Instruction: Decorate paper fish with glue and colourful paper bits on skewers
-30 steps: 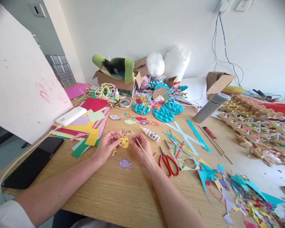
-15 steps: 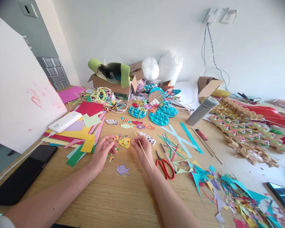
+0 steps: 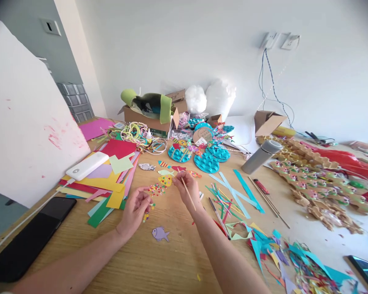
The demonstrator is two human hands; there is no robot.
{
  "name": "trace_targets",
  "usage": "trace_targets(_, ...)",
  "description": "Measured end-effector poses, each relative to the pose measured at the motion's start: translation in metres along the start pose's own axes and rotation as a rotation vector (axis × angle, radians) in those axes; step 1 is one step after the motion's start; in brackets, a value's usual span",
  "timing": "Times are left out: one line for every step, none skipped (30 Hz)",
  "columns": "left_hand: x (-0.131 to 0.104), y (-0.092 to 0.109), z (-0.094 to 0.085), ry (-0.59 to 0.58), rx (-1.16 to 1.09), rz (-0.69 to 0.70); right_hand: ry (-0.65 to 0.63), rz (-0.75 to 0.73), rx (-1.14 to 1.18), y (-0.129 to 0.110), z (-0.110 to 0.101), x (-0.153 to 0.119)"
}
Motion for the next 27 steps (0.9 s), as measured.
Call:
trace_targets(0.000,0.000,0.000,-0.007,0.012,0.010,0.001,-0.010,-0.050,0.001,0.006,0.011)
trace_targets(-0.001,-0.001,0.001,-0.012,0.024,0.024,0.010,-0.018,-0.066,0.003,0.013,0.023)
trace_targets(-0.001,-0.001,0.001,-0.013,0.035,0.040,0.014,-0.022,-0.079,0.007,0.021,0.036)
trace_targets(-0.001,-0.002,0.001,-0.015,0.046,0.053,0.022,-0.021,-0.098,0.011,0.031,0.048)
trace_targets(-0.001,-0.002,0.001,-0.014,0.054,0.063,0.035,-0.019,-0.121,0.016,0.041,0.059)
trace_targets(-0.001,-0.003,0.001,-0.012,0.065,0.068,0.046,-0.017,-0.145,0.021,0.051,0.070)
trace_targets(-0.001,-0.004,0.001,-0.014,0.079,0.069,0.057,-0.015,-0.170,0.026,0.061,0.080)
trace_targets(-0.001,-0.005,0.001,-0.013,0.093,0.072,0.071,-0.013,-0.198,0.031,0.070,0.088)
trace_targets(-0.001,-0.005,0.001,-0.014,0.107,0.078,0.085,-0.010,-0.228,0.035,0.078,0.096)
trace_targets(-0.001,-0.006,0.001,-0.017,0.119,0.083,0.097,-0.008,-0.260,0.038,0.085,0.102)
trace_targets(-0.001,-0.006,0.001,-0.023,0.126,0.092,0.107,-0.005,-0.293,0.040,0.092,0.108)
trace_targets(-0.002,-0.007,0.001,-0.029,0.130,0.100,0.117,-0.003,-0.327,0.042,0.097,0.112)
trace_targets(-0.002,-0.007,0.001,-0.035,0.131,0.106,0.124,-0.002,-0.361,0.043,0.102,0.116)
trace_targets(-0.002,-0.007,0.001,-0.036,0.127,0.111,0.130,-0.001,-0.395,0.044,0.107,0.119)
trace_targets(-0.002,-0.007,0.002,-0.036,0.122,0.112,0.134,-0.001,-0.429,0.045,0.110,0.121)
trace_targets(-0.002,-0.007,0.002,-0.035,0.117,0.111,0.137,-0.001,-0.461,0.045,0.114,0.122)
trace_targets(-0.002,-0.006,0.002,-0.033,0.112,0.107,0.137,-0.001,-0.493,0.046,0.116,0.122)
trace_targets(-0.001,-0.006,0.002,-0.033,0.108,0.103,0.136,-0.001,-0.524,0.046,0.119,0.123)
trace_targets(-0.001,-0.006,0.002,-0.034,0.104,0.098,0.135,-0.002,-0.553,0.047,0.120,0.123)
trace_targets(-0.001,-0.006,0.002,-0.036,0.100,0.093,0.133,-0.003,-0.581,0.047,0.121,0.123)
trace_targets(0.000,-0.006,0.002,-0.039,0.096,0.091,0.129,-0.005,-0.608,0.047,0.122,0.122)
trace_targets(0.000,-0.006,0.002,-0.042,0.092,0.090,0.124,-0.008,-0.633,0.048,0.122,0.122)
trace_targets(0.000,-0.006,0.002,-0.044,0.088,0.089,0.119,-0.011,-0.656,0.048,0.121,0.122)
trace_targets(0.000,-0.007,0.002,-0.046,0.084,0.087,0.112,-0.015,-0.677,0.048,0.120,0.122)
trace_targets(0.000,-0.007,0.003,-0.047,0.081,0.084,0.105,-0.019,-0.696,0.048,0.119,0.122)
trace_targets(0.000,-0.007,0.003,-0.048,0.078,0.082,0.097,-0.023,-0.713,0.048,0.118,0.122)
trace_targets(0.000,-0.008,0.003,-0.048,0.076,0.079,0.090,-0.028,-0.729,0.047,0.117,0.122)
Point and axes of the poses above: each hand's wrist, its own x-axis towards the middle knuckle, its own z-axis out of the palm, y = z × x, the point moved 2 cm from there along x, towards the middle knuckle, and after that the axes turned 7 degrees about y, right-handed, at the moved point
